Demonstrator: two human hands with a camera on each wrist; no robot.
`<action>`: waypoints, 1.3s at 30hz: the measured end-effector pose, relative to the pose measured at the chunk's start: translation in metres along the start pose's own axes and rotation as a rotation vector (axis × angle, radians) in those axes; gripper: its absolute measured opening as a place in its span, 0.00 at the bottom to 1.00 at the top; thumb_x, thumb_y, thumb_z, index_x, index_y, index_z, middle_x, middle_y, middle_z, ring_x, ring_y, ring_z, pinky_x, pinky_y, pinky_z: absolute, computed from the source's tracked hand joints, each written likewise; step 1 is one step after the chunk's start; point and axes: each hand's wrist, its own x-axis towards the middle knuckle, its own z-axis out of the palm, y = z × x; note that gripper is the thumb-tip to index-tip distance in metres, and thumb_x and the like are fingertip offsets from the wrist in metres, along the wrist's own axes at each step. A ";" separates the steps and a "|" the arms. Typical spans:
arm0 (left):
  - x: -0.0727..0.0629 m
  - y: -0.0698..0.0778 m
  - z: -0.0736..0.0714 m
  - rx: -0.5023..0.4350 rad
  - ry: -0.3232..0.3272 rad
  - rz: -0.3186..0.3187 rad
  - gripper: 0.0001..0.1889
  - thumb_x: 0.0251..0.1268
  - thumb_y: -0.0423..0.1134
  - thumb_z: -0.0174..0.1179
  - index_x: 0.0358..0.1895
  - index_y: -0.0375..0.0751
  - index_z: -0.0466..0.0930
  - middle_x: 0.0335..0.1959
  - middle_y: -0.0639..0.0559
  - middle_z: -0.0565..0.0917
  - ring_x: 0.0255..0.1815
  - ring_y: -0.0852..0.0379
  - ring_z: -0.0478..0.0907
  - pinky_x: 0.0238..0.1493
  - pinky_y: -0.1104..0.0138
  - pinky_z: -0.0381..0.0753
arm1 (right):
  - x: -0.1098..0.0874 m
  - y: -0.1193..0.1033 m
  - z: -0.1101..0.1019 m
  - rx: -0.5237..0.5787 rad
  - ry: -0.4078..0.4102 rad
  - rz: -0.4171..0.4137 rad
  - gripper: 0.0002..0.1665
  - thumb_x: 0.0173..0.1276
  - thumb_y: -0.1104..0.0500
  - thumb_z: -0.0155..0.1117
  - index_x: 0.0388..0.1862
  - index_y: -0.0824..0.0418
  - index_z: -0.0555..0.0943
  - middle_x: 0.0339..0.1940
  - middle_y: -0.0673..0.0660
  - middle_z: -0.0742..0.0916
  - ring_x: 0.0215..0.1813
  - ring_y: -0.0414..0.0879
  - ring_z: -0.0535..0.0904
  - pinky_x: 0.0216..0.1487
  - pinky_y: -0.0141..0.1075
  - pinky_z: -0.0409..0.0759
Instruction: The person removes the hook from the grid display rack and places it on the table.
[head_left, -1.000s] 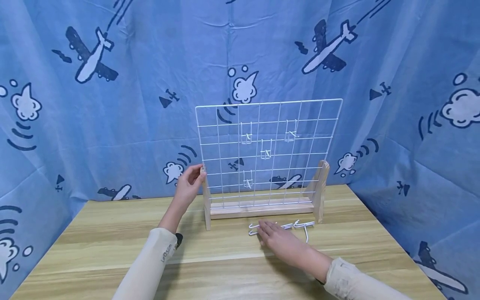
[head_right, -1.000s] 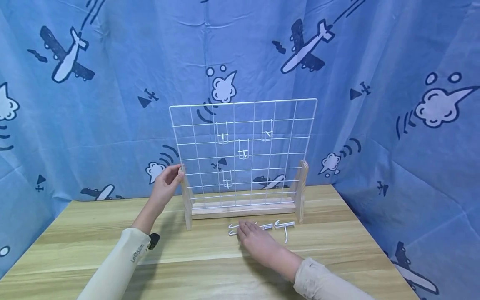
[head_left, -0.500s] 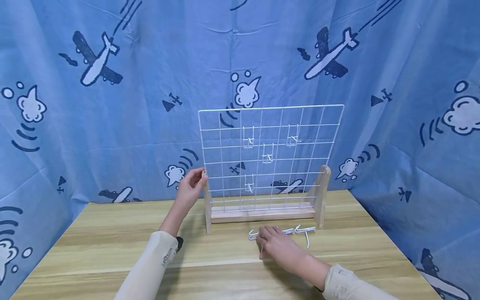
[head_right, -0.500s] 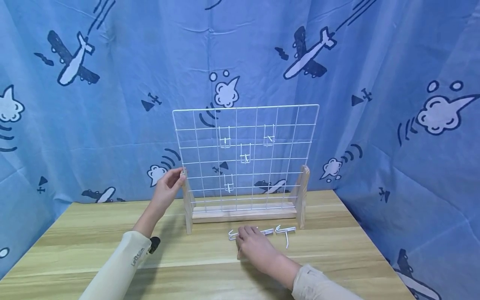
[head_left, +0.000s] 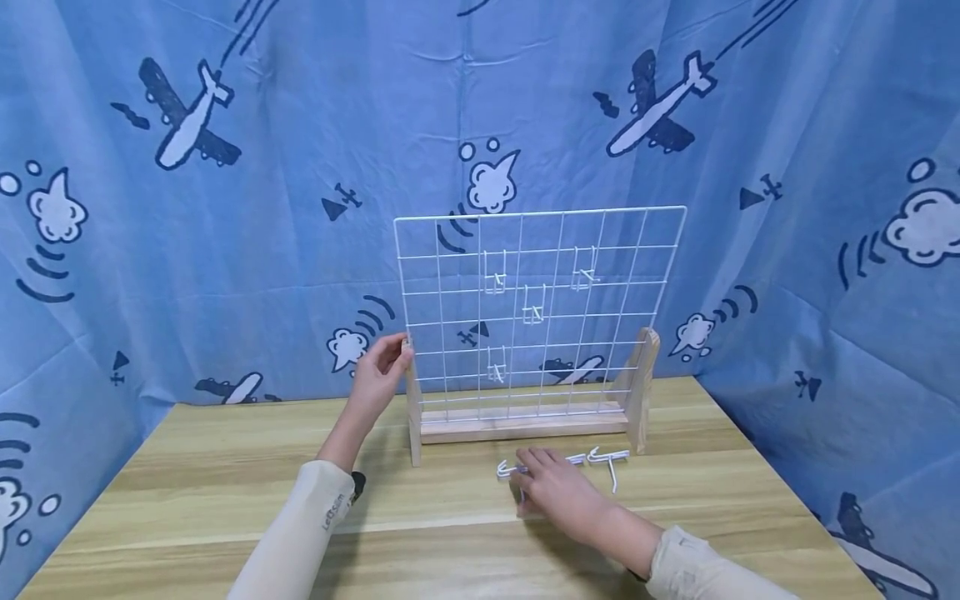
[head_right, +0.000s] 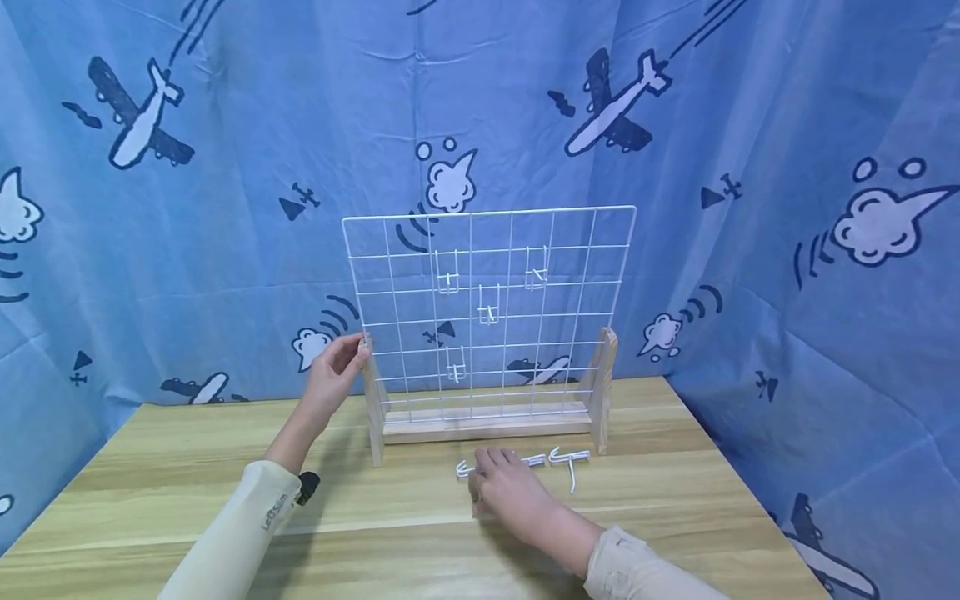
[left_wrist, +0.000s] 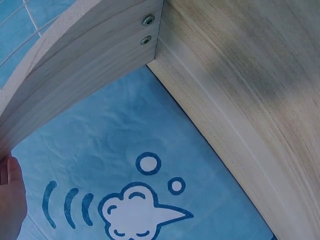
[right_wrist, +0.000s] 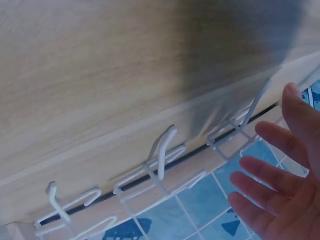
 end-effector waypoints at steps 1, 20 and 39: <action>0.000 0.000 0.000 0.001 0.000 -0.001 0.23 0.73 0.37 0.52 0.66 0.30 0.65 0.61 0.35 0.72 0.62 0.46 0.71 0.58 0.74 0.72 | 0.000 0.000 -0.001 0.019 0.000 0.003 0.26 0.55 0.43 0.69 0.46 0.61 0.84 0.51 0.65 0.82 0.53 0.58 0.79 0.56 0.47 0.78; 0.000 0.000 0.000 0.013 0.015 -0.003 0.21 0.72 0.36 0.54 0.65 0.32 0.68 0.59 0.37 0.74 0.60 0.47 0.72 0.59 0.71 0.72 | 0.019 0.012 -0.010 0.274 0.295 0.132 0.14 0.58 0.59 0.72 0.41 0.67 0.84 0.42 0.61 0.86 0.45 0.53 0.82 0.47 0.43 0.82; -0.001 0.000 0.002 0.003 0.024 -0.006 0.21 0.72 0.36 0.54 0.65 0.32 0.68 0.59 0.36 0.73 0.61 0.47 0.72 0.61 0.70 0.72 | 0.046 0.018 -0.019 0.575 0.443 0.461 0.26 0.66 0.62 0.66 0.62 0.69 0.74 0.58 0.66 0.79 0.61 0.59 0.75 0.62 0.49 0.73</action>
